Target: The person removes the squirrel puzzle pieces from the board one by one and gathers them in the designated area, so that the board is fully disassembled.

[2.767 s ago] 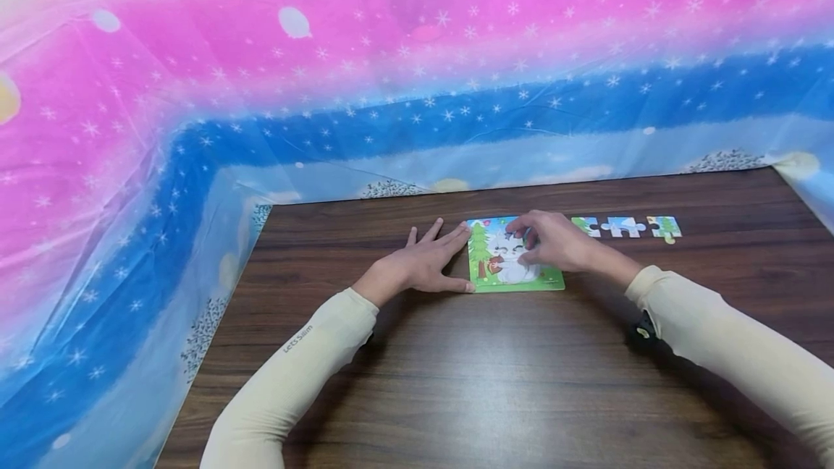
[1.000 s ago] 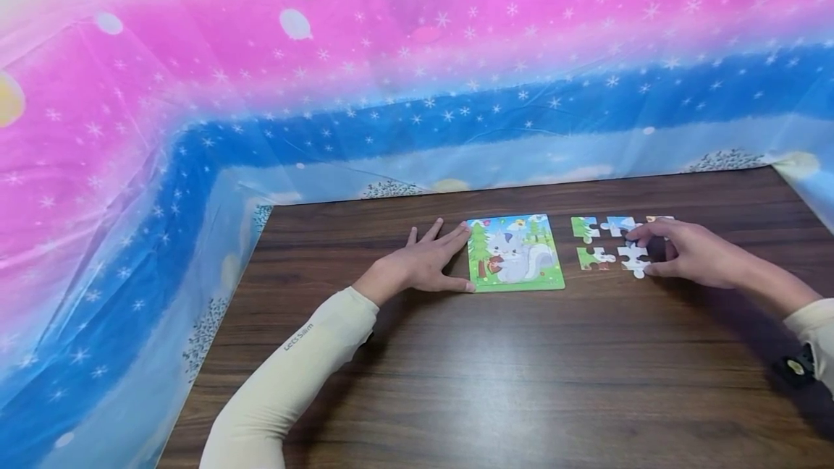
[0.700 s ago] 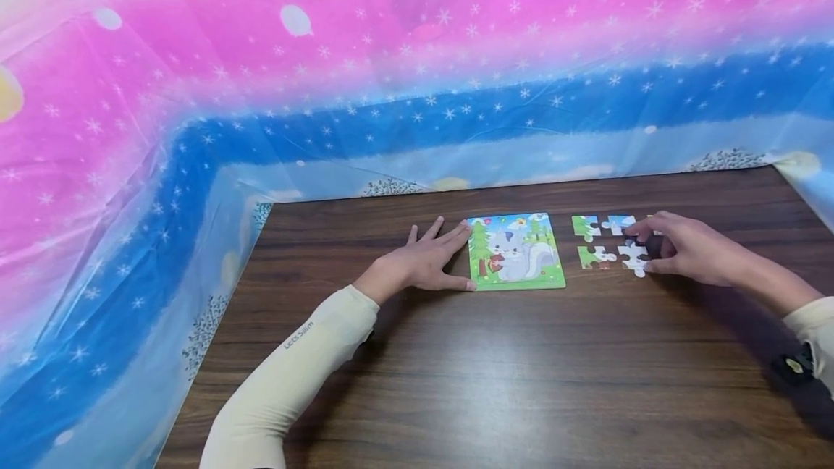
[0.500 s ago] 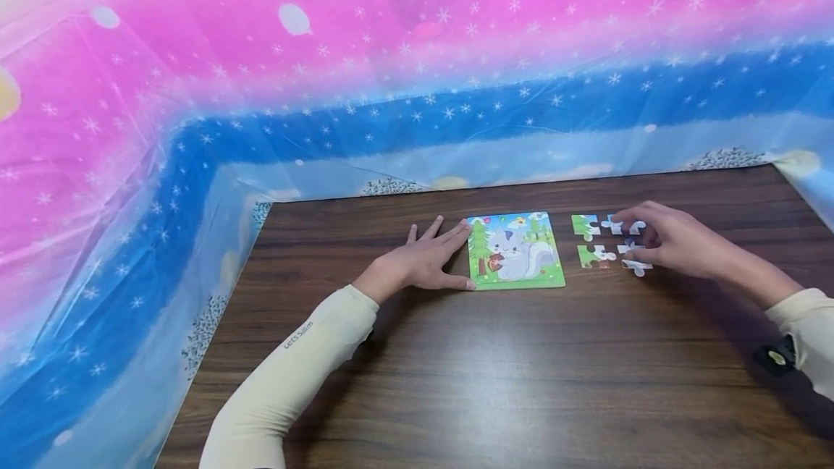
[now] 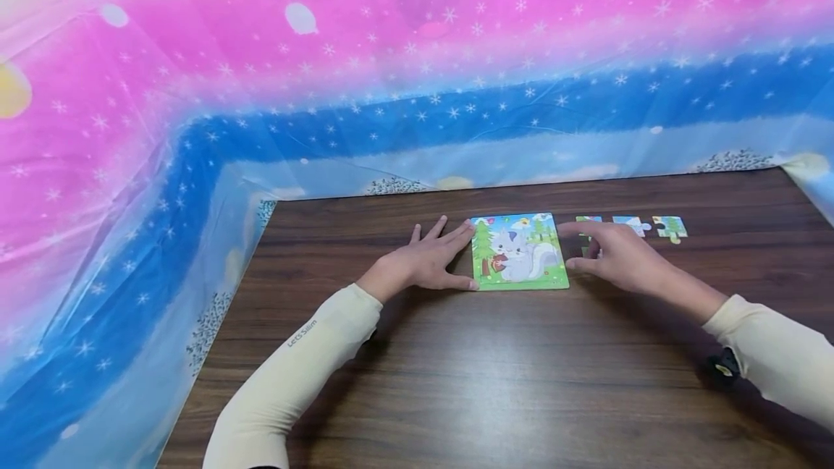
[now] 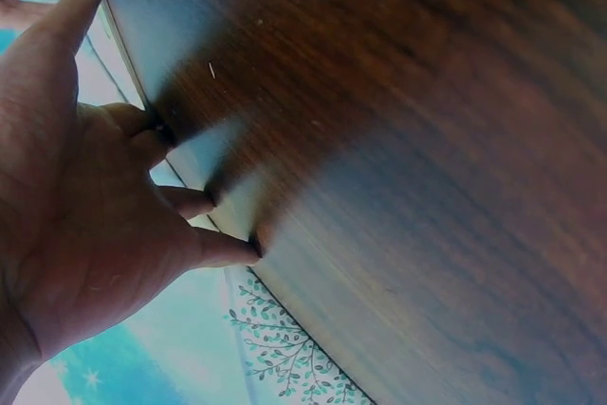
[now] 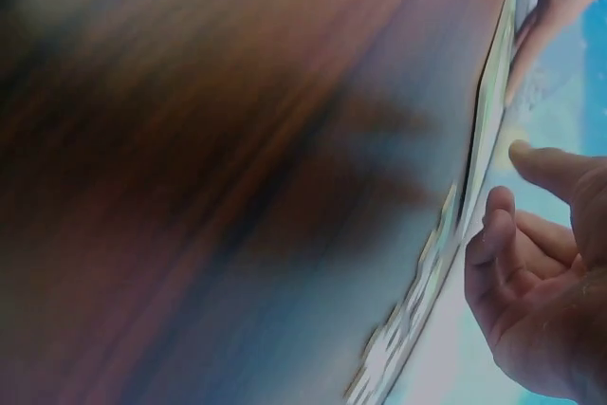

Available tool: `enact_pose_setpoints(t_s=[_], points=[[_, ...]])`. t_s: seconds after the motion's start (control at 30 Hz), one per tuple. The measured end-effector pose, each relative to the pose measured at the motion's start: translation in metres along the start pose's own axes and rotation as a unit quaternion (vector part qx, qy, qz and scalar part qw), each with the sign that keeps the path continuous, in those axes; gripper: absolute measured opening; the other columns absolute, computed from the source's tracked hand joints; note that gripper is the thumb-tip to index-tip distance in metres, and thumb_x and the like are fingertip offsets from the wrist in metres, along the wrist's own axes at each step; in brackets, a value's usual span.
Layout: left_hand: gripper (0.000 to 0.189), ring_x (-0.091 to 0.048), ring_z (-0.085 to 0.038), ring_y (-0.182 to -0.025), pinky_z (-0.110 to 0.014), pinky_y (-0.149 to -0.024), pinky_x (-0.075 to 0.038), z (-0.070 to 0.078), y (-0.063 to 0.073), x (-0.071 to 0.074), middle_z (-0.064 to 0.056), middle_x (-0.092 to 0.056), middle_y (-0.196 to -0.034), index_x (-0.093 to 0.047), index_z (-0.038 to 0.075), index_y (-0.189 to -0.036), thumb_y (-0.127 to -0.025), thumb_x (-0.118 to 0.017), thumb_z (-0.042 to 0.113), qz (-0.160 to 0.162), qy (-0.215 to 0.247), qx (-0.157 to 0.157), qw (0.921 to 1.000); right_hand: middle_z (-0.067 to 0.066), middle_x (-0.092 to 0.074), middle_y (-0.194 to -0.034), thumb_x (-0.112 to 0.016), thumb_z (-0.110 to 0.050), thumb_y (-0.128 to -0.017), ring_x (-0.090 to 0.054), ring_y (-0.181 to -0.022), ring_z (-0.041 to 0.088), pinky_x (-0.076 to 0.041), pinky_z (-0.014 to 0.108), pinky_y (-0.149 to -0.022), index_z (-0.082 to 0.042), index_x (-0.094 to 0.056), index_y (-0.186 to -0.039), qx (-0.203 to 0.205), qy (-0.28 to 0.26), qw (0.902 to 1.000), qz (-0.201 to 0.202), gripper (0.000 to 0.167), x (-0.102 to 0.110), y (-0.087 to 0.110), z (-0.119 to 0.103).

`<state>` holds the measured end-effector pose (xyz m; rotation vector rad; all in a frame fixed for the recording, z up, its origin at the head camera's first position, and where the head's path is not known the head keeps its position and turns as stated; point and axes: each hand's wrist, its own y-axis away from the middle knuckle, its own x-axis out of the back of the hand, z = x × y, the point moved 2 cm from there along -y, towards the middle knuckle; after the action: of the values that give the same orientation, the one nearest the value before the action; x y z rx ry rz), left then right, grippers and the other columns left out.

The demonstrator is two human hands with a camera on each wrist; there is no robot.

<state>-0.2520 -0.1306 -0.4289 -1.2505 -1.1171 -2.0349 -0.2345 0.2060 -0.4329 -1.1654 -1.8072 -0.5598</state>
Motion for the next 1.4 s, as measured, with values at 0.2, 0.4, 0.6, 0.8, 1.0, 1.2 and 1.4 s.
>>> enact_pose_setpoints(t_s=[0.2,0.4,0.6,0.8,1.0,1.2,1.4], points=[[0.105,0.013,-0.028,-0.167,-0.068,-0.131,0.006,0.0,0.0,0.001,0.012,0.007,-0.18,0.003,0.033,-0.172,-0.097,-0.057,0.074,-0.003,0.001,0.002,1.0,-0.002,-0.059,-0.07,-0.082,-0.02,-0.094,-0.05,-0.06,0.015,-0.041,0.03,-0.054,-0.015,-0.063,-0.149,-0.015,0.01,0.9996,-0.023,0.058,-0.012,-0.01,-0.014],[0.105,0.012,-0.03,-0.167,-0.069,-0.131,0.006,0.0,-0.001,0.001,0.011,0.007,-0.18,0.003,0.032,-0.172,-0.097,-0.057,0.074,-0.003,0.001,0.002,1.0,0.0,-0.059,-0.073,-0.083,-0.023,-0.094,-0.048,-0.063,0.015,-0.036,0.03,-0.055,-0.013,-0.063,-0.148,-0.021,0.034,0.9991,-0.014,0.058,-0.019,-0.017,-0.02],[0.105,0.012,-0.03,-0.167,-0.069,-0.131,0.006,0.001,0.0,0.002,0.011,0.006,-0.18,0.003,0.032,-0.172,-0.097,-0.058,0.073,-0.003,0.0,0.002,1.0,0.007,-0.071,-0.097,-0.081,-0.024,-0.095,-0.054,-0.072,0.021,-0.042,0.037,-0.062,-0.011,-0.063,-0.147,-0.03,0.037,0.9988,-0.011,0.057,-0.02,-0.021,-0.02],[0.104,0.012,-0.03,-0.167,-0.069,-0.131,0.006,0.0,0.0,0.002,0.01,0.006,-0.18,0.002,0.032,-0.172,-0.098,-0.057,0.073,-0.001,0.002,-0.002,1.0,0.016,-0.069,-0.14,-0.08,-0.02,-0.096,-0.066,-0.122,0.035,-0.053,0.058,-0.098,-0.007,-0.062,-0.144,-0.028,0.006,0.9995,-0.014,0.053,-0.02,-0.025,-0.019],[0.104,0.012,-0.03,-0.167,-0.069,-0.13,0.006,-0.001,0.0,0.001,0.011,0.007,-0.18,0.003,0.032,-0.172,-0.097,-0.057,0.074,0.0,0.0,-0.001,1.0,0.018,-0.068,-0.133,-0.082,-0.016,-0.094,-0.063,-0.112,0.035,-0.051,0.056,-0.094,-0.004,-0.062,-0.143,-0.019,-0.016,0.9996,-0.012,0.054,-0.021,-0.028,-0.02],[0.105,0.012,-0.029,-0.167,-0.069,-0.13,0.006,-0.001,-0.001,0.0,0.011,0.007,-0.18,0.003,0.032,-0.172,-0.097,-0.057,0.074,-0.002,0.002,-0.003,1.0,0.02,-0.066,-0.132,-0.083,-0.012,-0.093,-0.064,-0.124,0.039,-0.052,0.061,-0.103,-0.002,-0.062,-0.141,-0.013,-0.023,0.9996,-0.007,0.054,-0.021,-0.029,-0.02],[0.105,0.012,-0.03,-0.167,-0.069,-0.13,0.006,-0.001,-0.001,0.0,0.011,0.007,-0.18,0.003,0.032,-0.172,-0.097,-0.057,0.074,0.001,0.002,-0.004,1.0,0.019,-0.061,-0.127,-0.081,-0.008,-0.094,-0.064,-0.117,0.036,-0.056,0.057,-0.096,-0.003,-0.064,-0.139,0.002,-0.031,0.9994,-0.012,0.049,-0.022,-0.03,-0.019]])
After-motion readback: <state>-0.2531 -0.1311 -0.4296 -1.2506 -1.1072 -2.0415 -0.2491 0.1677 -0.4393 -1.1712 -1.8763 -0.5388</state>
